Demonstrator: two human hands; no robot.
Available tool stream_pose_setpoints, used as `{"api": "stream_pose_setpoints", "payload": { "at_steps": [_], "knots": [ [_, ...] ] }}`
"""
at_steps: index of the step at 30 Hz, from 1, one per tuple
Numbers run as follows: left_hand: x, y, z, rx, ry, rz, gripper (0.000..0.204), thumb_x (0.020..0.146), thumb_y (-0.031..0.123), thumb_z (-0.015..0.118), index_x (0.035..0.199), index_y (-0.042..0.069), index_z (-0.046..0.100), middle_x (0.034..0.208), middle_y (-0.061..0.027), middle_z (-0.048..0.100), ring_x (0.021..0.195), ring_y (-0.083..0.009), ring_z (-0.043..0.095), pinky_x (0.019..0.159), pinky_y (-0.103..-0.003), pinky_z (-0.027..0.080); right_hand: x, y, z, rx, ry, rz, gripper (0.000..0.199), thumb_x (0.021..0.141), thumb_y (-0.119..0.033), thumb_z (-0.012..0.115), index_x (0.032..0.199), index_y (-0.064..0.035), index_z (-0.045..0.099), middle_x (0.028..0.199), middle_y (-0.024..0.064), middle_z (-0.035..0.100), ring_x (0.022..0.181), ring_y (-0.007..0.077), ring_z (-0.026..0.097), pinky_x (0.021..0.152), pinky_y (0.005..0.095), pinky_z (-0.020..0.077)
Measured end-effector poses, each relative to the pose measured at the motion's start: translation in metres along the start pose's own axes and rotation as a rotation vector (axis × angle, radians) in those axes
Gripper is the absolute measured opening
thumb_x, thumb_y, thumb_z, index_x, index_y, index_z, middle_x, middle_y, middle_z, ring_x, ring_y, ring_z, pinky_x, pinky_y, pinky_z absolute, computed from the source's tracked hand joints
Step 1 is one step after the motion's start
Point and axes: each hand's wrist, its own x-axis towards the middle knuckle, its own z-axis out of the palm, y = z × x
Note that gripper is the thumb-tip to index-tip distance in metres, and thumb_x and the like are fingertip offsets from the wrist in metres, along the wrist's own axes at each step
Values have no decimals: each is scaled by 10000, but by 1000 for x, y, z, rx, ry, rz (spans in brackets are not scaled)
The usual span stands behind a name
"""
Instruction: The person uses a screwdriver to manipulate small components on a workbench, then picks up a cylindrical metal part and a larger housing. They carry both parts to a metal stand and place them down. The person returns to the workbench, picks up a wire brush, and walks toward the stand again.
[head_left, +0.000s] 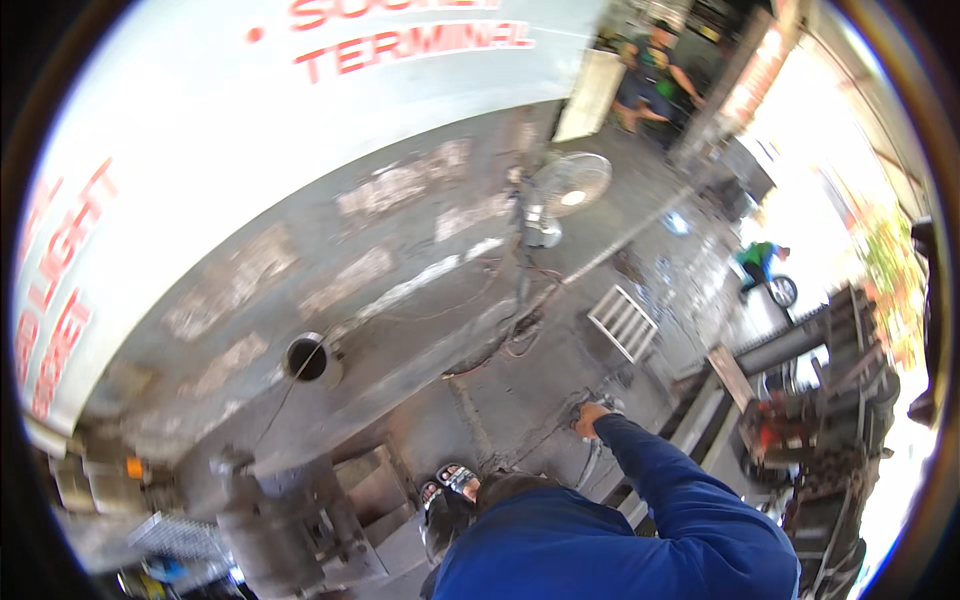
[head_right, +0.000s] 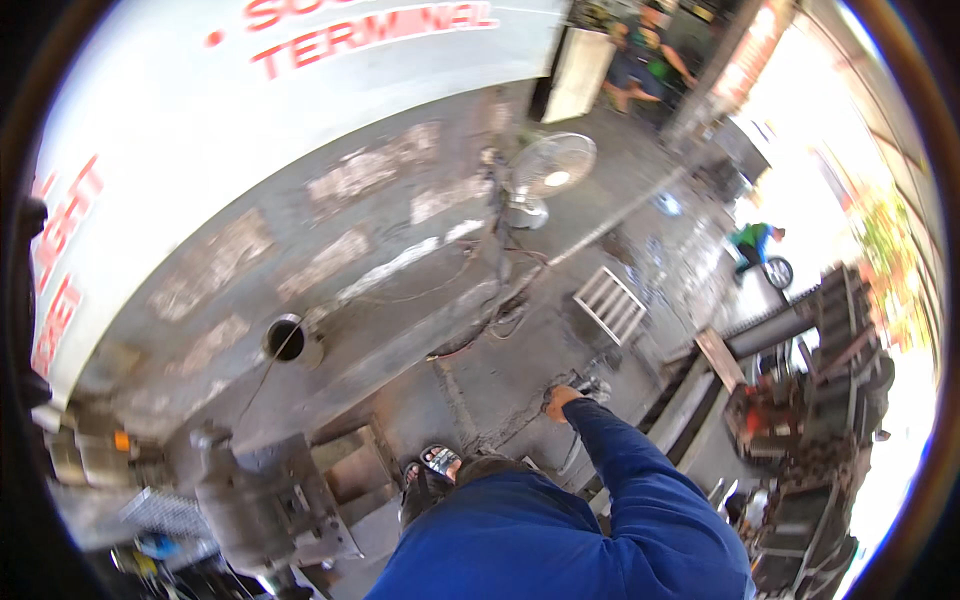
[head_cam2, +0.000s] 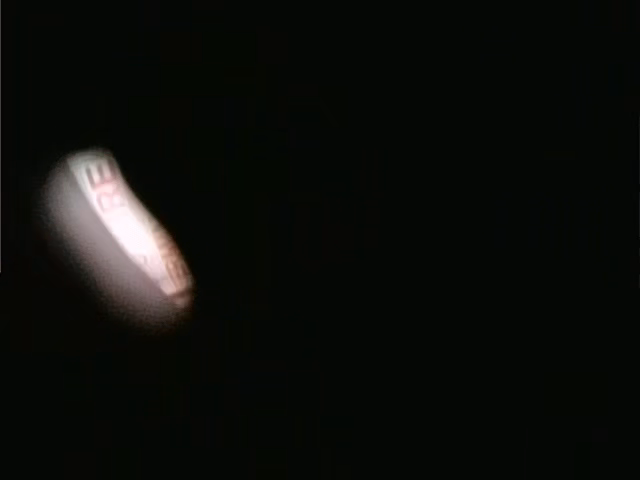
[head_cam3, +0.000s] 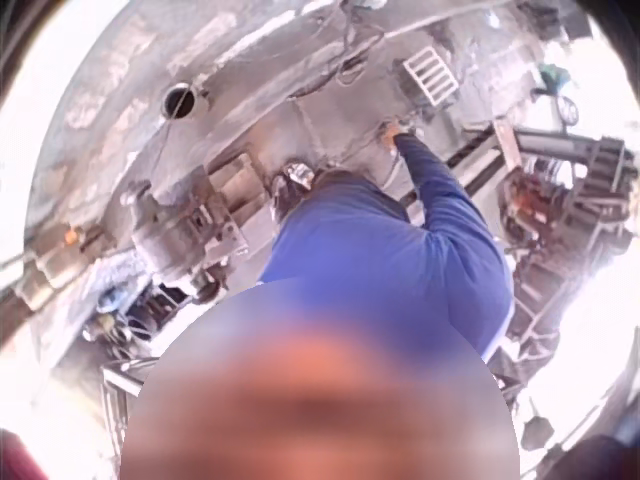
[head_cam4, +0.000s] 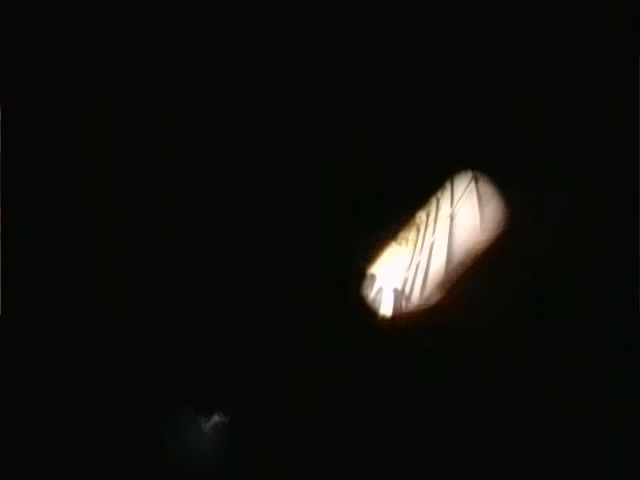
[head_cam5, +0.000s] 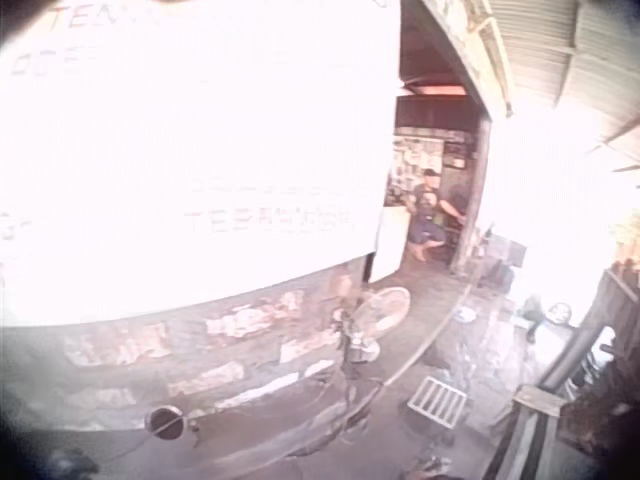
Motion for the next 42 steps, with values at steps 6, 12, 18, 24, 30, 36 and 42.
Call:
{"api": "stream_pose_setpoints", "payload": {
  "at_steps": [6, 12, 18, 24, 30, 36, 42],
  "knots": [
    [17, 127, 67, 230, -86, 113, 314, 899, 231, 720, 1117, 6, 703, 898, -149, 730, 738, -271, 707, 650, -406, 589, -41, 99, 133, 278, -99, 243, 507, 917, -444, 703, 1123, 16, 749, 1098, 279, 745, 1096, 379, 725, 896, 465, 567],
    [2, 183, 182, 414, -147, 146, 333, 901, 225, 722, 1150, 6, 700, 914, -150, 734, 759, -263, 712, 666, -398, 592, 9, 185, 217, -389, -394, -408, 598, 872, -324, 773, 1428, -171, 615, 1290, 114, 719, 1165, 272, 697, 965, 410, 570],
    [-33, 190, 326, 599, -160, 133, 354, 903, 220, 724, 1183, 5, 697, 930, -150, 737, 781, -255, 717, 683, -390, 595, 52, 231, 123, 508, -209, 156, 435, 938, -357, 645, 1266, -82, 723, 1041, 177, 768, 953, 288, 748, 809, 420, 589],
    [-61, 231, 479, 845, -403, 361, 377, 905, 214, 726, 1217, 4, 693, 946, -150, 740, 802, -247, 722, 700, -382, 598, 100, 324, -20, 900, 124, 623, 367, 928, -308, 760, 1113, 8, 752, 908, 142, 765, 814, 195, 710, 723, 415, 557],
    [-188, 317, 766, 1248, -810, 539, 488, 903, 242, 779, 1317, 10, 670, 1065, -125, 751, 954, -199, 726, 806, -351, 592, 116, 394, -45, 1164, 432, 656, 361, 945, -327, 737, 1175, -48, 757, 902, 164, 758, 795, 254, 737, 736, 409, 577],
    [-352, 344, 1026, 1320, -1198, 1061, 468, 945, 229, 770, 1339, 7, 651, 1182, -113, 734, 1062, -224, 712, 911, -341, 585, 142, 388, 30, 1235, 176, 879, 335, 915, -370, 732, 1087, -88, 787, 748, 114, 733, 622, 209, 679, 595, 382, 548],
    [-415, 359, 1220, 1175, -1253, 690, 429, 952, 148, 763, 1324, -26, 641, 1167, -108, 727, 1024, -181, 707, 873, -311, 600, 143, 401, -1, 1042, -383, 732, 367, 1016, -310, 619, 1309, -117, 724, 1173, 76, 778, 1012, 220, 743, 859, 362, 591]
  ]
}}
